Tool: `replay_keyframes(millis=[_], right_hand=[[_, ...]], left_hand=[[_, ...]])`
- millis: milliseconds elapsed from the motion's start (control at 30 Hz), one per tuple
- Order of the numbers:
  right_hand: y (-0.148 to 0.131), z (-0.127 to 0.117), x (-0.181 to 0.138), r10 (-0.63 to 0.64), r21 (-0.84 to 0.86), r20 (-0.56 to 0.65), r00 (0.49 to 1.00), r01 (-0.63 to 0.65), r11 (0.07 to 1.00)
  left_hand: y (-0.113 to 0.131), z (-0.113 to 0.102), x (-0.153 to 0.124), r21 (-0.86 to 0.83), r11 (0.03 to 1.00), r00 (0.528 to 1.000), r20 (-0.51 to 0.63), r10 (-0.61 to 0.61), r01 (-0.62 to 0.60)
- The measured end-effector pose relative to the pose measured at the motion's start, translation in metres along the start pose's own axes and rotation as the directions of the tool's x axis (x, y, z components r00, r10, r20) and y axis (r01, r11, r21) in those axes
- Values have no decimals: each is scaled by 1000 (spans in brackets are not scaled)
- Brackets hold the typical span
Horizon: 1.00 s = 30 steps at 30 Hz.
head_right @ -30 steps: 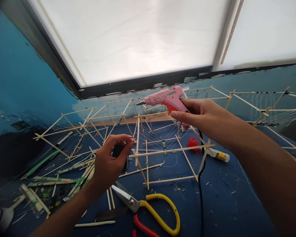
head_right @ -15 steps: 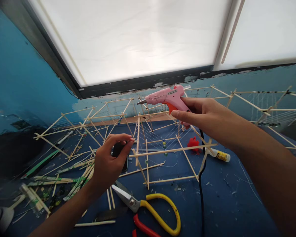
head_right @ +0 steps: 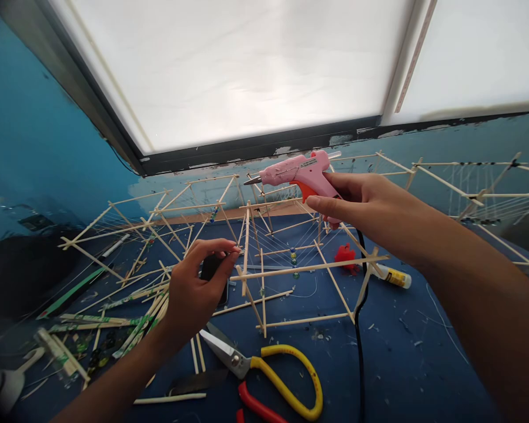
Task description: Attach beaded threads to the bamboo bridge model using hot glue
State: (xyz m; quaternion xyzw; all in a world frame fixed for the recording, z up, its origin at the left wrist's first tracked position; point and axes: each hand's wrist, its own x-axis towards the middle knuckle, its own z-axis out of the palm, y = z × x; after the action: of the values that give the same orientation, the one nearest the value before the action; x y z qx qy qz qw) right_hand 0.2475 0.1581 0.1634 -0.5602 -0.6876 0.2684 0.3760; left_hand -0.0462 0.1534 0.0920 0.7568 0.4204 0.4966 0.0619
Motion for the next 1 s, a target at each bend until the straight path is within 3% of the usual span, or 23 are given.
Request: replay_keyframes(millis=[1000], right_hand=[[-2, 2, 0, -7, 19, 19, 1000, 7, 1000]], left_hand=[[0, -1, 0, 0, 1000, 1000, -5, 2, -2]])
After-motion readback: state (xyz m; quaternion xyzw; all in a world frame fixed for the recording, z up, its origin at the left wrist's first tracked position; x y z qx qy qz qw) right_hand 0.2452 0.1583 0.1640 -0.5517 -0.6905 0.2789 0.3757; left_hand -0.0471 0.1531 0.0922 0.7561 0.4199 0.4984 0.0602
